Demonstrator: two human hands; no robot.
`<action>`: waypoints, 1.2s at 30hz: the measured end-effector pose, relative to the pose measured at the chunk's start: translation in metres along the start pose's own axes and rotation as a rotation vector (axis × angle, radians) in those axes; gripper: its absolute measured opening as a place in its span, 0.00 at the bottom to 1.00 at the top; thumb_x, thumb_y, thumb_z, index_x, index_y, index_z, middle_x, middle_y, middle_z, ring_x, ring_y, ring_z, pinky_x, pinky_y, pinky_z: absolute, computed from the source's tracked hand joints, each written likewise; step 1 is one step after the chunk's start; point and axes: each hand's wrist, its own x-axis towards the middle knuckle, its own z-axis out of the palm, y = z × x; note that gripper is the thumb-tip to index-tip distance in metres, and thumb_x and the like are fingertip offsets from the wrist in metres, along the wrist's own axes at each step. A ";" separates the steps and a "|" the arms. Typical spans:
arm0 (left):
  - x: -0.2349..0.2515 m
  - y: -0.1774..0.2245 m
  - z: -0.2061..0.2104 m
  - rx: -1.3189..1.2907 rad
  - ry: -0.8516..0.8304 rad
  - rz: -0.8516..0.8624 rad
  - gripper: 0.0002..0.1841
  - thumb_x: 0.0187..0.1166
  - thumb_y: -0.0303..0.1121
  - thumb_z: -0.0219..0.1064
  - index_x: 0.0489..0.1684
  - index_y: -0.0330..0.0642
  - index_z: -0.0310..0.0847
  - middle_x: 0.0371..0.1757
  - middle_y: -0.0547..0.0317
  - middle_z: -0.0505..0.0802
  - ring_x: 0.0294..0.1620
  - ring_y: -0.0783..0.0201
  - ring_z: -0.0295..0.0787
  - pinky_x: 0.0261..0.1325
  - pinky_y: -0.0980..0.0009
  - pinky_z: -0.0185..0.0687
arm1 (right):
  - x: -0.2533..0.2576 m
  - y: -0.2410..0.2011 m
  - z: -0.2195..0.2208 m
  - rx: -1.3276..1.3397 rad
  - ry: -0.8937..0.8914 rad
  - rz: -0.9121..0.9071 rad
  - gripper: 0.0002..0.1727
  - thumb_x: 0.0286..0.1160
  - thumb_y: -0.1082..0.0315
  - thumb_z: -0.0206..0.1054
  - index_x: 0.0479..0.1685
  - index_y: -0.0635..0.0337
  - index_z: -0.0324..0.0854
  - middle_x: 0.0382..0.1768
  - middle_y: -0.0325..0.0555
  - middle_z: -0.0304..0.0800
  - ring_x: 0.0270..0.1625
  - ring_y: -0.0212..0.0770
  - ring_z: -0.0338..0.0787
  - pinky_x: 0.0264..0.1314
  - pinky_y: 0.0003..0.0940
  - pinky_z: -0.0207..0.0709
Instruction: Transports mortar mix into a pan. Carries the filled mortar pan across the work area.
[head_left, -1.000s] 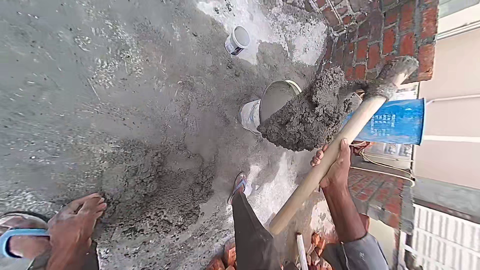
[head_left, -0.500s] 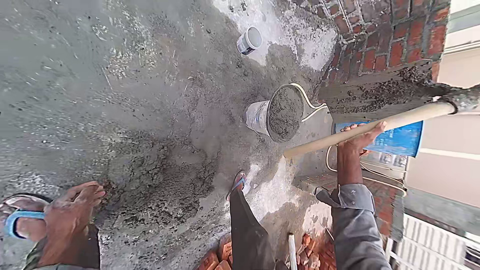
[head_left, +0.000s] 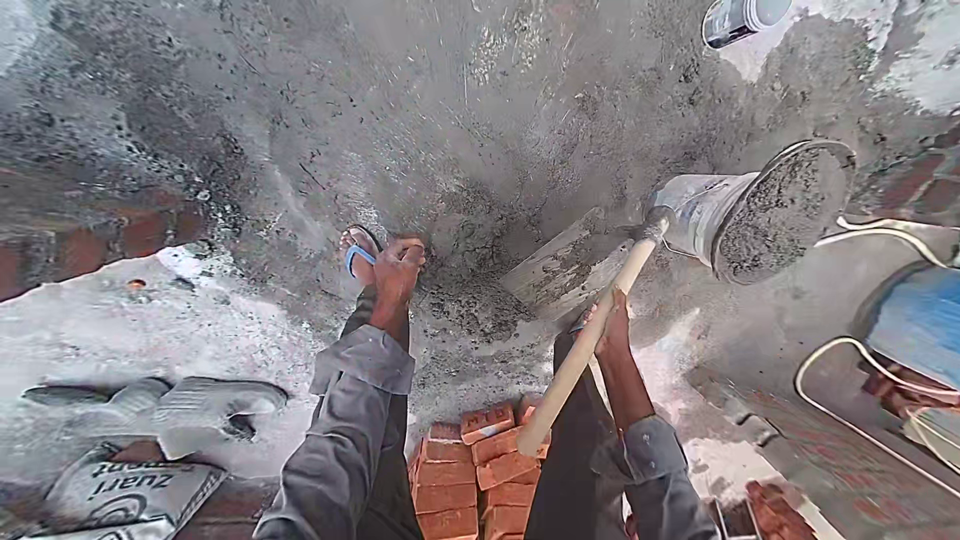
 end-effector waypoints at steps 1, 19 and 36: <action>-0.003 -0.008 -0.006 0.040 -0.010 0.003 0.18 0.88 0.40 0.60 0.63 0.36 0.84 0.55 0.44 0.93 0.51 0.55 0.93 0.59 0.55 0.88 | 0.009 0.029 0.022 -0.053 0.009 0.067 0.26 0.90 0.43 0.52 0.31 0.56 0.72 0.13 0.40 0.74 0.11 0.36 0.76 0.12 0.33 0.77; -0.217 -0.006 0.040 0.751 -0.283 -0.276 0.22 0.93 0.39 0.54 0.71 0.27 0.77 0.62 0.31 0.88 0.59 0.42 0.89 0.65 0.46 0.82 | -0.007 0.054 -0.112 -0.481 -0.464 -0.132 0.24 0.83 0.53 0.65 0.68 0.61 0.83 0.59 0.59 0.91 0.60 0.52 0.92 0.68 0.53 0.81; -0.236 0.393 0.451 0.852 -0.426 0.534 0.26 0.90 0.48 0.56 0.69 0.34 0.80 0.66 0.38 0.88 0.67 0.48 0.86 0.69 0.48 0.78 | 0.163 -0.200 -0.350 0.140 0.038 -0.116 0.21 0.84 0.56 0.66 0.64 0.62 0.85 0.56 0.58 0.92 0.55 0.48 0.92 0.63 0.48 0.83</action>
